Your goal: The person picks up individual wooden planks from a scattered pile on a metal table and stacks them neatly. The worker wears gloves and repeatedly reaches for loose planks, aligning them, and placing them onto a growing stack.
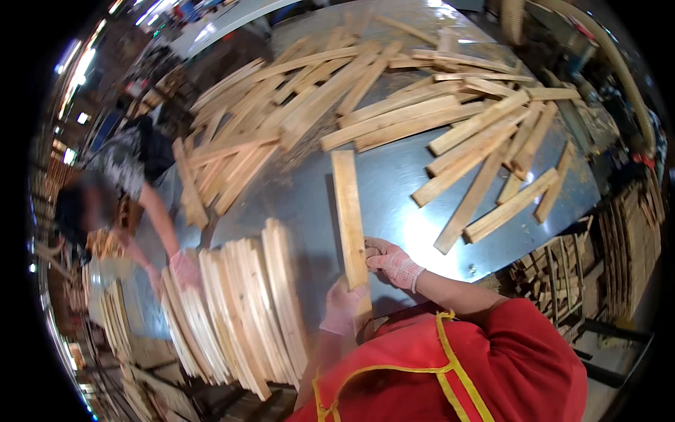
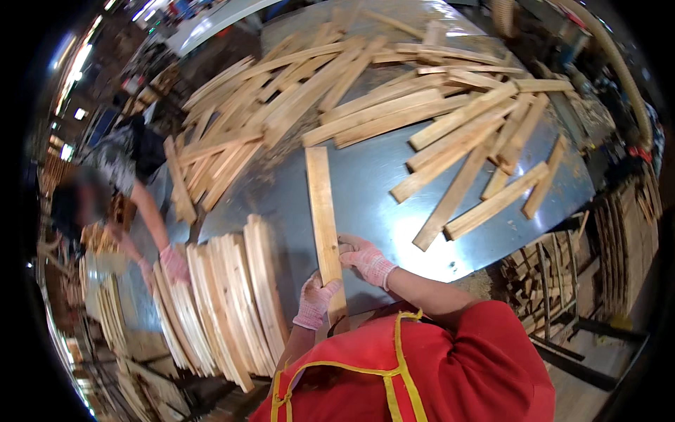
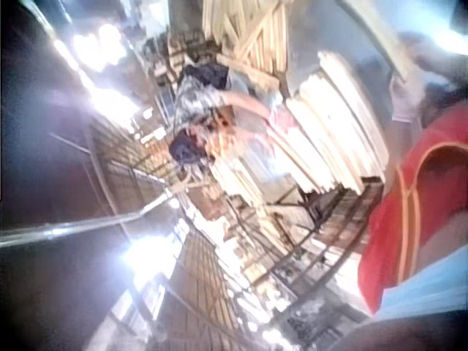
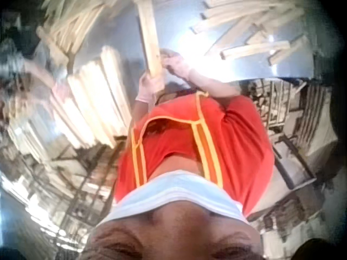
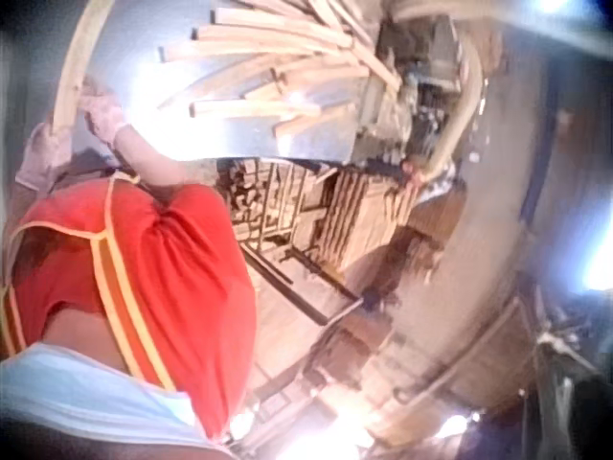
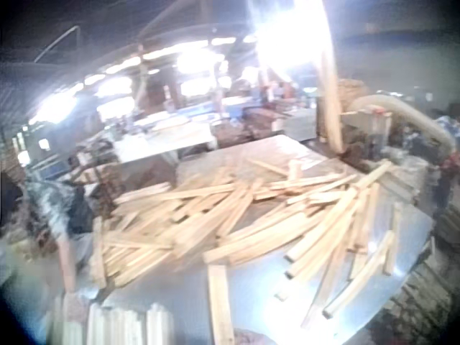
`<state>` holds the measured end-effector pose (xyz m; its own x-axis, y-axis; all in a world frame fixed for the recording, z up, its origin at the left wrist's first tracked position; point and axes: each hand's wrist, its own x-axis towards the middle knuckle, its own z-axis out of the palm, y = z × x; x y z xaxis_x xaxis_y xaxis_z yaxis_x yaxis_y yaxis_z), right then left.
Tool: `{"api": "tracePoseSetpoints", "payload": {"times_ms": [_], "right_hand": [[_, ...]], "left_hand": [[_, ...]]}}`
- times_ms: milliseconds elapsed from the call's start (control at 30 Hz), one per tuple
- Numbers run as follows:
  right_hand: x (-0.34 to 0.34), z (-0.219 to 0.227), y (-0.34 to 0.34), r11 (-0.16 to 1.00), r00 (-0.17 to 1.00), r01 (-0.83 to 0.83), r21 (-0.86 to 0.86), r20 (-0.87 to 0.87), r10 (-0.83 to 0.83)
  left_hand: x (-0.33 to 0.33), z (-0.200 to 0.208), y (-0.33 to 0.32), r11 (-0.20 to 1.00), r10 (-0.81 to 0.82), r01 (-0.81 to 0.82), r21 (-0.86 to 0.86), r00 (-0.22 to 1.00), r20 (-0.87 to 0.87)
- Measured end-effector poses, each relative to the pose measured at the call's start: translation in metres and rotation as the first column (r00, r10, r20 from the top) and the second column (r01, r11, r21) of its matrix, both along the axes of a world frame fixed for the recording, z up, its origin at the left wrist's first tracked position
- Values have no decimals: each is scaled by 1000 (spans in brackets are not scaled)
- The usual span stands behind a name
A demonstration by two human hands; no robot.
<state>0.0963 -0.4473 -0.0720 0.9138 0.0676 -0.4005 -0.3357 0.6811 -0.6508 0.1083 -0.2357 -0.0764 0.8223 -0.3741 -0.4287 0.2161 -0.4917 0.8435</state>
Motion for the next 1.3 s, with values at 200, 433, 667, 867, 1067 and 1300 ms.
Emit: {"api": "tracePoseSetpoints", "payload": {"times_ms": [200, 433, 667, 867, 1067, 1300], "right_hand": [[-5, -44, -25, 962, 995, 80, -260, -29, -91], [-3, -60, -232, 122, 955, 131, -984, 92, -281], [50, -11, -374, -792, 990, -124, -598, -128, -58], [98, 6, -395, -706, 879, 14, -708, -327, 346], [123, -13, -361, -739, 814, -147, -657, -505, 288], [143, 141, -110, -281, 841, 9, -960, -144, 521]], "left_hand": [[-46, 3, 101, 725, -130, -340, 598, 786, 604], [-60, -33, 148, 296, -350, -261, 919, 866, 358], [-26, -19, 120, 307, -84, -346, 887, 918, 387], [-13, 15, 119, 343, -65, -262, 902, 951, 301], [-17, 25, 108, 315, 22, -257, 914, 964, 264], [-37, 32, 31, 681, -25, -246, 690, 934, 358]]}}
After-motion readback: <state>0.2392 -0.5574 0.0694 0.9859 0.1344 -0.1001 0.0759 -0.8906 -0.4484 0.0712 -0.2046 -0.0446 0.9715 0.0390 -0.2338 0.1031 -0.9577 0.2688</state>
